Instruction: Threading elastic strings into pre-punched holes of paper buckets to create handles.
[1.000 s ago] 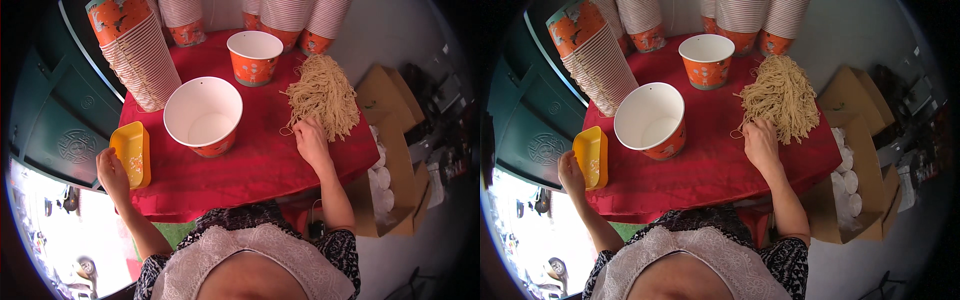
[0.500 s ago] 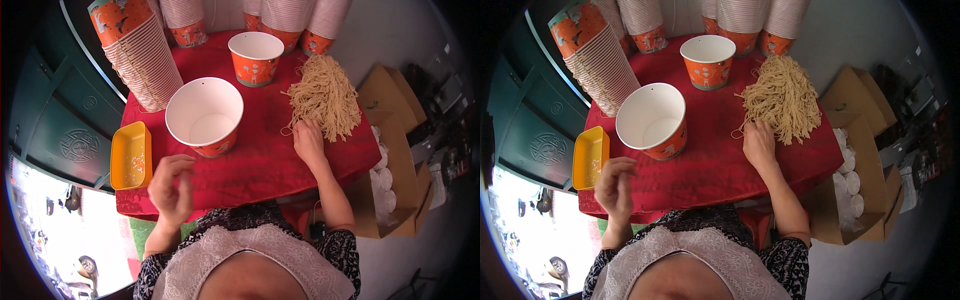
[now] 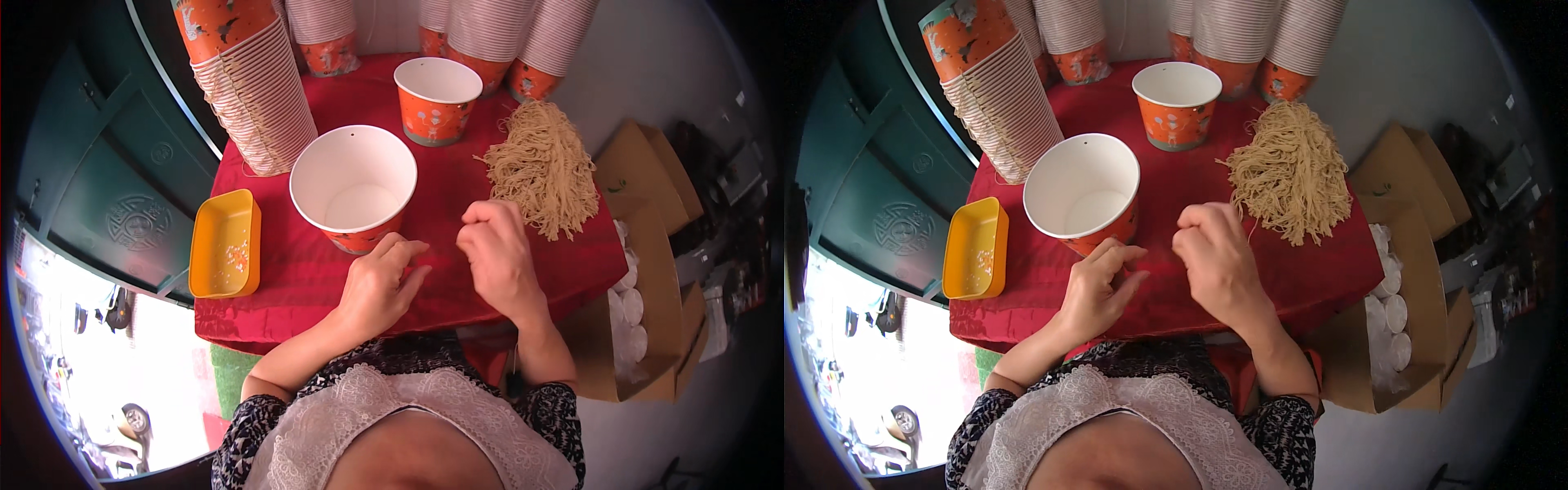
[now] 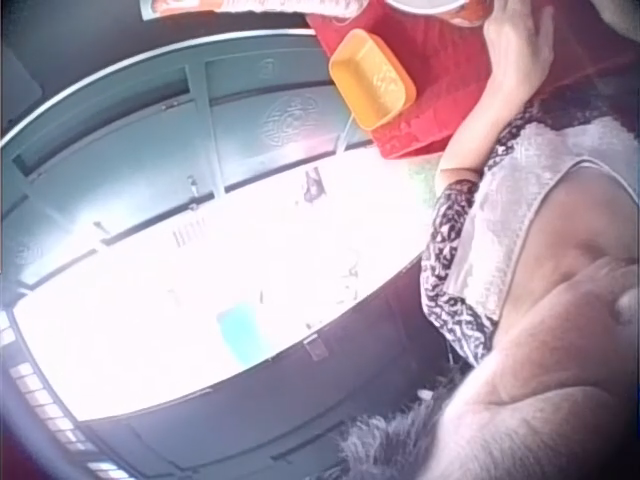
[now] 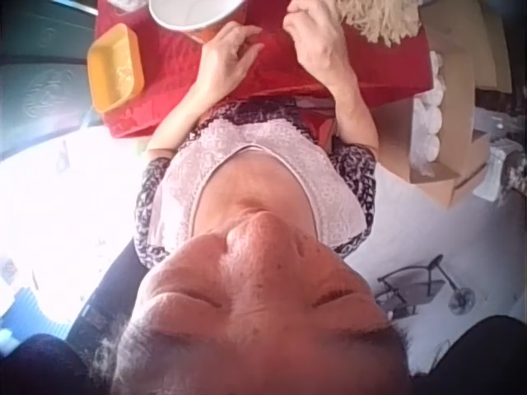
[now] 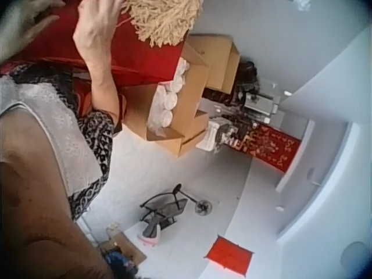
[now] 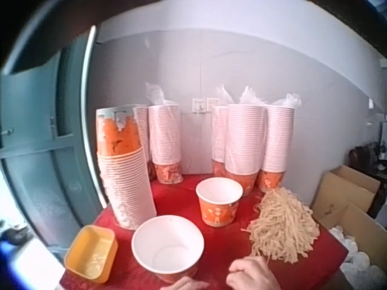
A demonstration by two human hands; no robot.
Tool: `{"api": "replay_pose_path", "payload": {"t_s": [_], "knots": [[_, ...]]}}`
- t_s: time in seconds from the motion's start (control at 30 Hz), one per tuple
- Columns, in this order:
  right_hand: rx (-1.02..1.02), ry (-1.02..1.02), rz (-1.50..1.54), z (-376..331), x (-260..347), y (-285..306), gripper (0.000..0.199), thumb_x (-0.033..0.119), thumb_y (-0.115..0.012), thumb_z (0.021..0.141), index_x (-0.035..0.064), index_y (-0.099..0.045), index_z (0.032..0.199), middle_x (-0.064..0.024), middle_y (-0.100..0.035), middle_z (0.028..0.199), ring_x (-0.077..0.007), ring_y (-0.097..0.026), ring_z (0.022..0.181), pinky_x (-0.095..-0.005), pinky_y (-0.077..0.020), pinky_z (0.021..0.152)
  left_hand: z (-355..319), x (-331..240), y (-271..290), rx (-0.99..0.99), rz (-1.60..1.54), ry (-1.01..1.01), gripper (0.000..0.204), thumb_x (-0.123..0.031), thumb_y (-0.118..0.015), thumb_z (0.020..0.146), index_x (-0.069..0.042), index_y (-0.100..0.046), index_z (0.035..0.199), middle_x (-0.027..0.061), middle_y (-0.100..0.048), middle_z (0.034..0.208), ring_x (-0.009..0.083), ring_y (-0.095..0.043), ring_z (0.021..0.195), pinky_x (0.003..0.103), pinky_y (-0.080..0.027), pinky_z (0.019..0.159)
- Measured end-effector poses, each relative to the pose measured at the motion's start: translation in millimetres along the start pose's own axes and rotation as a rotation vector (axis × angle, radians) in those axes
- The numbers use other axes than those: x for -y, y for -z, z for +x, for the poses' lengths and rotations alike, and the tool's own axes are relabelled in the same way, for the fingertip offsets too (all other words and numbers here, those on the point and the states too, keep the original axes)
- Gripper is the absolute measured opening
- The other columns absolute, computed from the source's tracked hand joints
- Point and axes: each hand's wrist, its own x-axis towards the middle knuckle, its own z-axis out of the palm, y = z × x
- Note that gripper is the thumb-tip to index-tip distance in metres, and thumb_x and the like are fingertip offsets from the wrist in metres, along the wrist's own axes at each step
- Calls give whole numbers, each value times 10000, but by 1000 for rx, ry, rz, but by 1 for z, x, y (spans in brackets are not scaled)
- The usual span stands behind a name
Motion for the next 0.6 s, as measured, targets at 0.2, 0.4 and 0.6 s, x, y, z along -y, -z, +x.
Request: {"api": "replay_pose_path", "payload": {"t_s": [0.2, 0.4, 0.6], "knots": [[-15, -249, -92, -20, -46, 10, 82, -37, -653, 817, -1, -597, 866, -112, -568, 967, -312, -538, 936, -416, -466, 813, -9, 11, -3, 18, -10, 65, 159, -33, -713, 832, 9, -664, 977, 140, -618, 835, 315, -635, 656, 401, -499, 577], [323, -475, -144, -50, -71, 8, 12, 8, -645, 867, 0, -642, 875, -129, -590, 929, -321, -550, 946, -411, -467, 877, -13, 15, -6, 71, 11, 121, 125, -46, -709, 838, 10, -674, 944, 145, -618, 801, 327, -639, 659, 411, -497, 581], [369, -480, -211, -62, -72, -10, 132, 121, -699, 858, 1, -647, 845, -148, -598, 885, -330, -554, 919, -419, -461, 862, -13, 14, -8, 104, -3, 123, 96, -46, -702, 842, 9, -681, 917, 149, -625, 797, 333, -642, 656, 413, -500, 583]]}}
